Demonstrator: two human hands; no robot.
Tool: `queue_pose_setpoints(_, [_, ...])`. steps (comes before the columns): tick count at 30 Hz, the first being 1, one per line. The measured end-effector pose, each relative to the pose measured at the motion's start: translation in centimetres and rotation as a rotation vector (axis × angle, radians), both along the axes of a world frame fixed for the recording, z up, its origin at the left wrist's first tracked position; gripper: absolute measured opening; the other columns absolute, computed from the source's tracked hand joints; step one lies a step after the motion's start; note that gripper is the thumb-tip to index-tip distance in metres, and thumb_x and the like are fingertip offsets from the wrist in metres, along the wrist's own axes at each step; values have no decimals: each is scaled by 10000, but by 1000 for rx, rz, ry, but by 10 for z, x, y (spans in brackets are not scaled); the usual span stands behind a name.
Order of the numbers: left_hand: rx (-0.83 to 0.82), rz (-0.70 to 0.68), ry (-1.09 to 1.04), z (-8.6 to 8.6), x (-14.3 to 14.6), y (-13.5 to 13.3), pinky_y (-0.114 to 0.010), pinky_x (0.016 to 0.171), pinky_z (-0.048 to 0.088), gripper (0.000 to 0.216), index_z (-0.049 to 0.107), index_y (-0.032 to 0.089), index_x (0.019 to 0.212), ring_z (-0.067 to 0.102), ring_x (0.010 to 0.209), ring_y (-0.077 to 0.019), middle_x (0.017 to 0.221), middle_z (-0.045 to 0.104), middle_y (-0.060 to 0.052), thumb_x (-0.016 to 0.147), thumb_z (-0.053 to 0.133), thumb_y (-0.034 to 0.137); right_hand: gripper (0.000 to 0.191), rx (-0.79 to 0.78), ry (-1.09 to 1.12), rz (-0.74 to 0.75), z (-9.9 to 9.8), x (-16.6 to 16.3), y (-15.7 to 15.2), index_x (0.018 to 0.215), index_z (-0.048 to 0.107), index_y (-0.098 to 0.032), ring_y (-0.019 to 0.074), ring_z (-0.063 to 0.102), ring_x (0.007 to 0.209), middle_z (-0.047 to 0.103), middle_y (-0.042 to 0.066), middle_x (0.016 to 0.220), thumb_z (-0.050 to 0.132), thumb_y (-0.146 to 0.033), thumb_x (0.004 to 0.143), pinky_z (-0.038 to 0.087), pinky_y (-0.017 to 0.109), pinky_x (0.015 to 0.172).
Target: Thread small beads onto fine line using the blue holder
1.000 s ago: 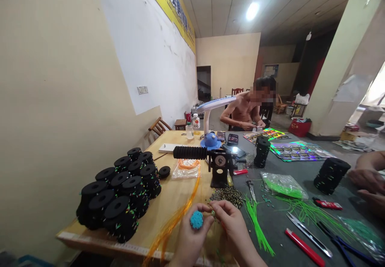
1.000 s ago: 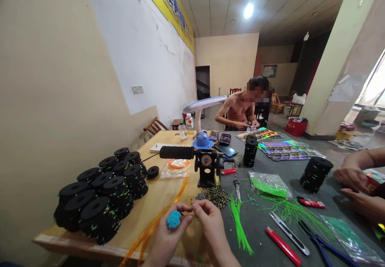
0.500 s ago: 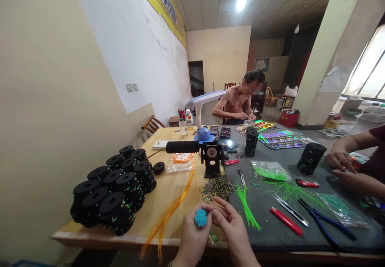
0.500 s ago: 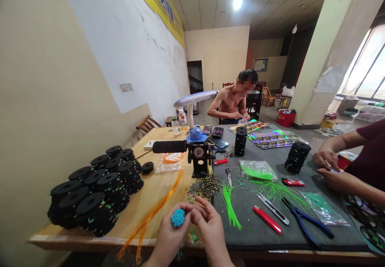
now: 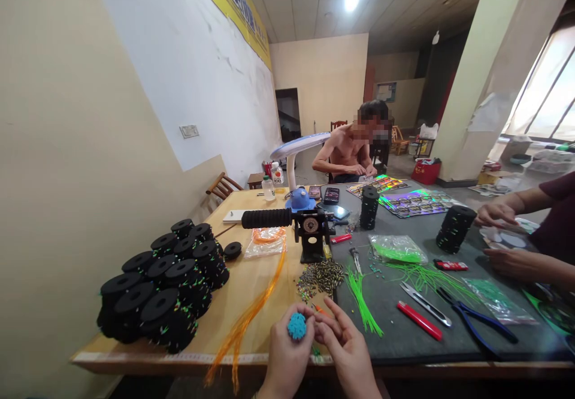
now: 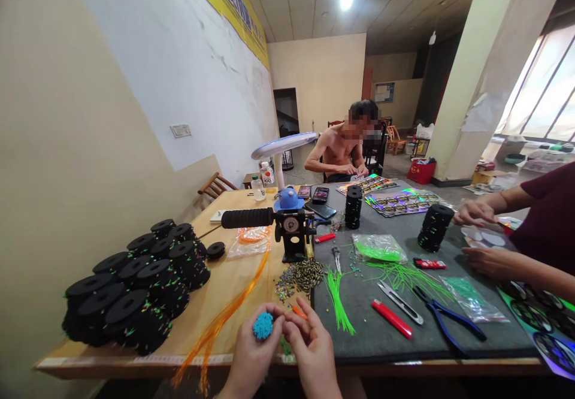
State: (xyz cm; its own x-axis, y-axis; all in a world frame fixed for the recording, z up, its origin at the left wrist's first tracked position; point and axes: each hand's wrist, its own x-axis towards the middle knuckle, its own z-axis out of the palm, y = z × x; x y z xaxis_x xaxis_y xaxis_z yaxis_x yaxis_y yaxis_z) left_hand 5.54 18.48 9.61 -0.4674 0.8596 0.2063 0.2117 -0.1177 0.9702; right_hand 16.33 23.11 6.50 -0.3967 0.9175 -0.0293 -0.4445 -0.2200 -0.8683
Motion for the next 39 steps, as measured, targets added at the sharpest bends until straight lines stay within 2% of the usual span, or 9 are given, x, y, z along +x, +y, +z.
queue_pose_setpoints(11, [-6, -12, 92, -8, -1, 1, -251, 596, 516, 115, 624, 180, 775, 652, 634, -190, 698, 697, -42, 819, 595, 282, 696, 16, -21, -3, -4, 1, 0, 1196, 637, -161, 300, 696, 990, 748, 156, 1035, 819, -517, 626, 538, 433, 910])
queue_pose_setpoints(25, [-6, -29, 150, -7, -4, 1, -251, 610, 515, 120, 617, 176, 788, 653, 646, -187, 716, 699, -45, 837, 575, 277, 695, 1, -62, -4, 3, 0, 0, 1132, 681, -141, 305, 697, 993, 746, 166, 1028, 824, -549, 589, 557, 406, 894])
queue_pose_setpoints(33, [-5, -22, 143, -2, -4, 1, -251, 599, 519, 121, 623, 174, 782, 649, 632, -184, 704, 688, -40, 824, 580, 280, 677, 5, -65, -20, -2, -2, 1, 1112, 693, -140, 307, 705, 968, 751, 166, 1010, 829, -541, 583, 567, 421, 875])
queue_pose_setpoints(39, [1, -19, 189, -5, -6, 2, -252, 608, 505, 118, 621, 180, 777, 642, 645, -187, 701, 684, -36, 830, 579, 276, 630, 8, -57, -28, -2, -2, 1, 1079, 712, -155, 303, 708, 964, 753, 157, 1005, 831, -530, 587, 563, 430, 882])
